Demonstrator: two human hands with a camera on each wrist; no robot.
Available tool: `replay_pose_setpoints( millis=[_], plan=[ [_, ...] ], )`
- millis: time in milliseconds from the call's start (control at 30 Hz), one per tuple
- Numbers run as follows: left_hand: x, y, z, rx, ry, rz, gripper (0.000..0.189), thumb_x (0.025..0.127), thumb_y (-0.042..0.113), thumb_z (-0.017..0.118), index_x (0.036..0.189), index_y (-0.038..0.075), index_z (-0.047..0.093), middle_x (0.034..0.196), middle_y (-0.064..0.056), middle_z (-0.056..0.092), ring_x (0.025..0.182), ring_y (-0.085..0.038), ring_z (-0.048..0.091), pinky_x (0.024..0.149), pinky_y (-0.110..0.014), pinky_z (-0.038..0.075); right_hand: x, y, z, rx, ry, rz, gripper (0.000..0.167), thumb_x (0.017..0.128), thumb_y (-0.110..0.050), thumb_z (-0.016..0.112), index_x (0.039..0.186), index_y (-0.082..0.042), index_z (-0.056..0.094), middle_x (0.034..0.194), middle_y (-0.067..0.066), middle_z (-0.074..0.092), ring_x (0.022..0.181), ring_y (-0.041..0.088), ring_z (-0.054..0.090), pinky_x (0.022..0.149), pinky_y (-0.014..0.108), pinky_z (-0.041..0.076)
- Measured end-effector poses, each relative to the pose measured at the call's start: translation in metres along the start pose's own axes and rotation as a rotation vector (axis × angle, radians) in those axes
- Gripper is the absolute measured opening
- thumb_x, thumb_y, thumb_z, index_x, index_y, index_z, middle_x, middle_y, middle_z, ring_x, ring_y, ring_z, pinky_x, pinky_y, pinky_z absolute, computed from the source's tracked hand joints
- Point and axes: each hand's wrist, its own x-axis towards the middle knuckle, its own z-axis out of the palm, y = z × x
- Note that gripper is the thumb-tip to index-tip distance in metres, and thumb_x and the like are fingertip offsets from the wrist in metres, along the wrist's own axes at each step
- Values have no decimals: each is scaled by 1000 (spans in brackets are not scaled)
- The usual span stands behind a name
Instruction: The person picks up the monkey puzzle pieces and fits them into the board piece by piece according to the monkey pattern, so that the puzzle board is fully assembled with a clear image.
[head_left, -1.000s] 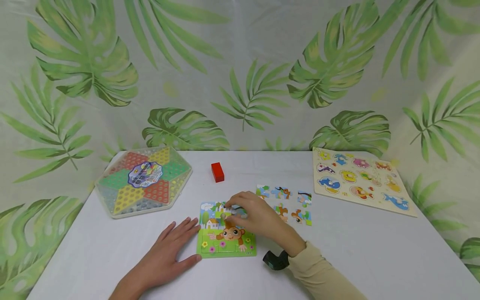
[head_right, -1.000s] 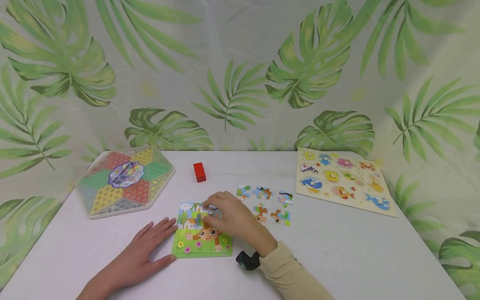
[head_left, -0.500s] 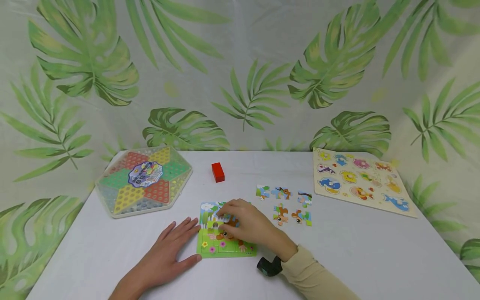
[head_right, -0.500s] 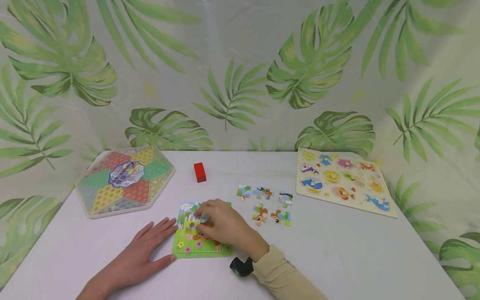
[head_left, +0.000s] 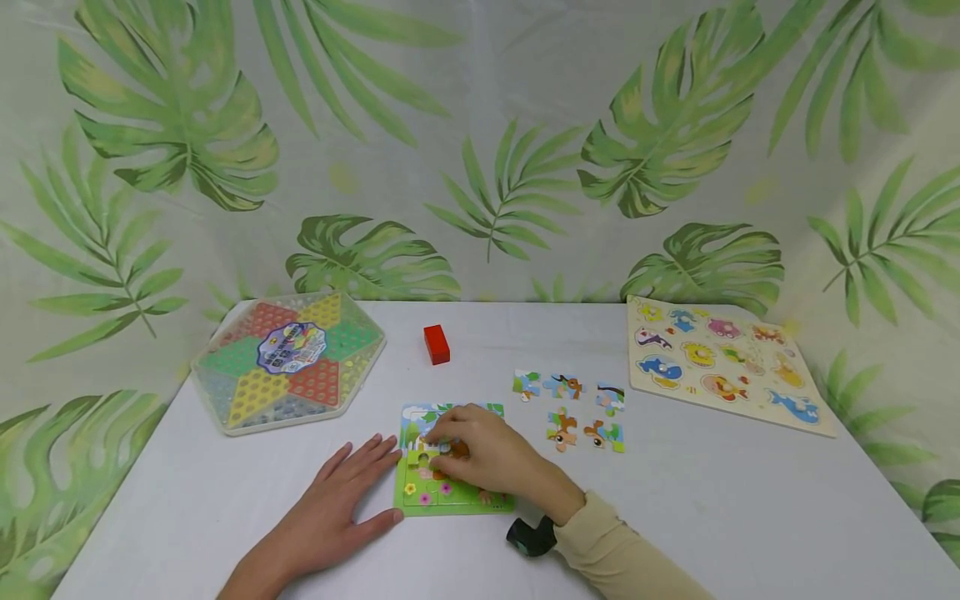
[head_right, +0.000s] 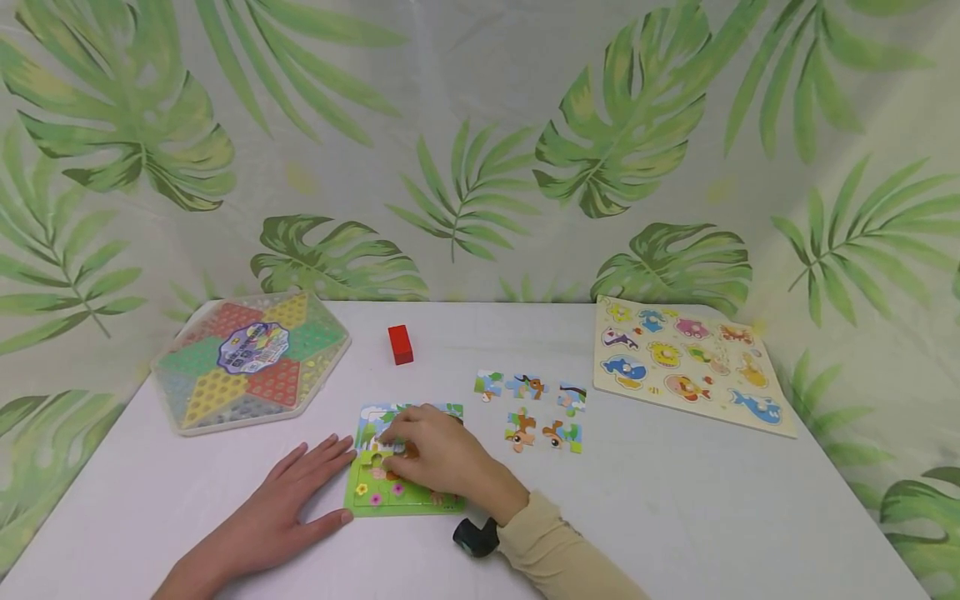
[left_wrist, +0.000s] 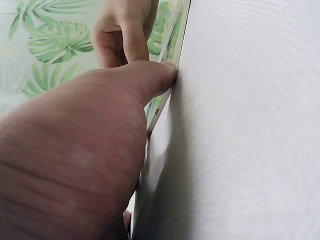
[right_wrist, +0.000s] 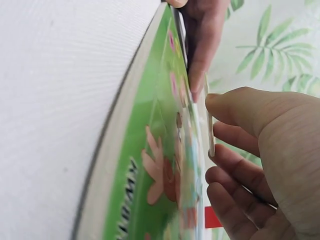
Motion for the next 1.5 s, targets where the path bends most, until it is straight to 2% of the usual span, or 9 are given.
replay_pose_setpoints(
  millis=[300, 600, 833, 967, 1200, 1300, 1500],
  plan=[
    [1, 3, -2, 2, 8, 3, 69, 94, 49, 71, 151, 14, 54, 161, 0, 46, 151, -27, 39, 126, -22, 2, -1, 3, 5, 2, -26, -8, 23, 96, -29, 74, 117, -23, 79, 119, -9, 69, 107, 9, 61, 93, 28, 52],
    [1, 2, -2, -2, -15, -18, 71, 93, 49, 72, 151, 13, 53, 162, 0, 45, 152, -27, 37, 126, -26, 4, -1, 5, 9, -23, -21, -21, 24, 96, -31, 75, 118, -24, 79, 120, -9, 69, 106, 8, 59, 87, 23, 50],
    [2, 1, -1, 8, -2, -6, 71, 93, 49, 72, 152, 14, 53, 162, 0, 45, 152, -26, 38, 126, -24, 3, -2, 5, 9, -57, -26, -38, 22, 98, -31, 73, 118, -24, 80, 122, -6, 68, 111, 13, 60, 94, 28, 52],
    [2, 2, -2, 20, 13, 3, 71, 93, 49, 72, 152, 15, 52, 161, 0, 46, 151, -27, 40, 126, -29, 8, -3, 4, 8, -67, -24, -45, 23, 98, -31, 72, 118, -24, 80, 122, -4, 68, 112, 14, 61, 96, 29, 52],
    [2, 4, -4, -4, -22, -10, 63, 95, 50, 70, 151, 25, 54, 162, 1, 44, 152, -26, 37, 123, -40, 15, -4, 5, 9, -66, -24, -52, 25, 98, -30, 72, 121, -23, 78, 125, -4, 67, 112, 14, 60, 96, 29, 51],
    [2, 4, -4, -1, -33, -7, 60, 96, 51, 68, 149, 25, 57, 162, 0, 44, 153, -27, 37, 122, -44, 18, -5, 5, 9, -60, -30, -54, 26, 99, -30, 71, 123, -23, 78, 126, -4, 67, 113, 14, 59, 97, 30, 51],
    [1, 3, -4, -12, -59, -27, 60, 96, 52, 68, 149, 26, 57, 164, 1, 42, 154, -26, 34, 123, -43, 15, -7, 4, 8, -39, -55, -50, 28, 100, -28, 70, 126, -21, 76, 129, -3, 65, 119, 16, 57, 105, 33, 48]
  ],
)
